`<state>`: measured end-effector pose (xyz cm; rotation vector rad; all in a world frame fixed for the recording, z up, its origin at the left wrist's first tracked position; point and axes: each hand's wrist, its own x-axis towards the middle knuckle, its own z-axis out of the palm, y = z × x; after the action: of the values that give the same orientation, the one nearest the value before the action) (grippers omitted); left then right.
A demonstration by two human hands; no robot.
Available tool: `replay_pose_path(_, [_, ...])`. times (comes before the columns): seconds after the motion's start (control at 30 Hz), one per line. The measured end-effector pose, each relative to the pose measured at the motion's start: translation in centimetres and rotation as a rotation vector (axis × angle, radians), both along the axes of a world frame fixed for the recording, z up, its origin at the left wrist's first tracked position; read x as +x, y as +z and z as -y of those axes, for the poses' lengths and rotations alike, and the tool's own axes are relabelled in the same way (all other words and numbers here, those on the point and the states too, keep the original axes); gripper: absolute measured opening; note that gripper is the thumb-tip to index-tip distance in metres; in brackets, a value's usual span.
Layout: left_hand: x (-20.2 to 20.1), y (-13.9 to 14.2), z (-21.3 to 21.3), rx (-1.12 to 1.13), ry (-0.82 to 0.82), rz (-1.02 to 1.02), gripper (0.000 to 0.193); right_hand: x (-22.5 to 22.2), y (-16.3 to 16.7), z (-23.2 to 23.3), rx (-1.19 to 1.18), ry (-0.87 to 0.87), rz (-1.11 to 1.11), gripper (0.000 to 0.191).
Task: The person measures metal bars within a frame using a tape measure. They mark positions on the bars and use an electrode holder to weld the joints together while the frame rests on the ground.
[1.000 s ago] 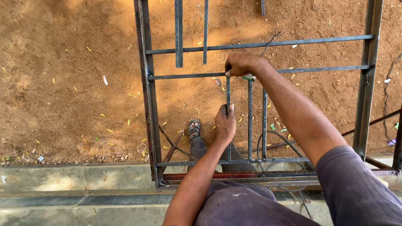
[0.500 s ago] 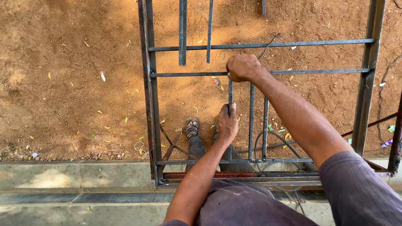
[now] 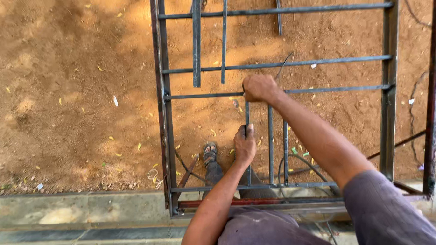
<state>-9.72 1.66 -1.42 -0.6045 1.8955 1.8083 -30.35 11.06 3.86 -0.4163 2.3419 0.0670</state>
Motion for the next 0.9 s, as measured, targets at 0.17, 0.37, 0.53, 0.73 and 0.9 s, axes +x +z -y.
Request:
replay_pose_path(0.17, [-0.2, 1.8, 0.9, -0.045, 0.035, -0.066, 0.037, 4.6, 3.8, -2.7, -0.674, -0.708, -0.283, 0.022])
replay_pose_path(0.37, [1.1, 4.2, 3.8, -0.234, -0.058, -0.331, 0.037, 13.7, 8.3, -5.3, -0.996, -1.916, 0.511, 0.035])
replay_pose_path(0.53, [2.1, 6.3, 4.9, 0.170, -0.156, 0.123, 0.043, 20.3, 7.6, -4.7, -1.046, -1.718, 0.549, 0.034])
replay_pose_path(0.73, [2.1, 7.7, 4.9, 0.387, -0.177, 0.373, 0.045, 23.0, 6.3, -5.8, -0.862, -0.719, -0.030, 0.040])
replay_pose_path(0.9, [1.1, 9.0, 3.7, 0.343, -0.186, 0.304, 0.038, 22.9, 5.8, -7.5, -0.855, -0.360, -0.250, 0.047])
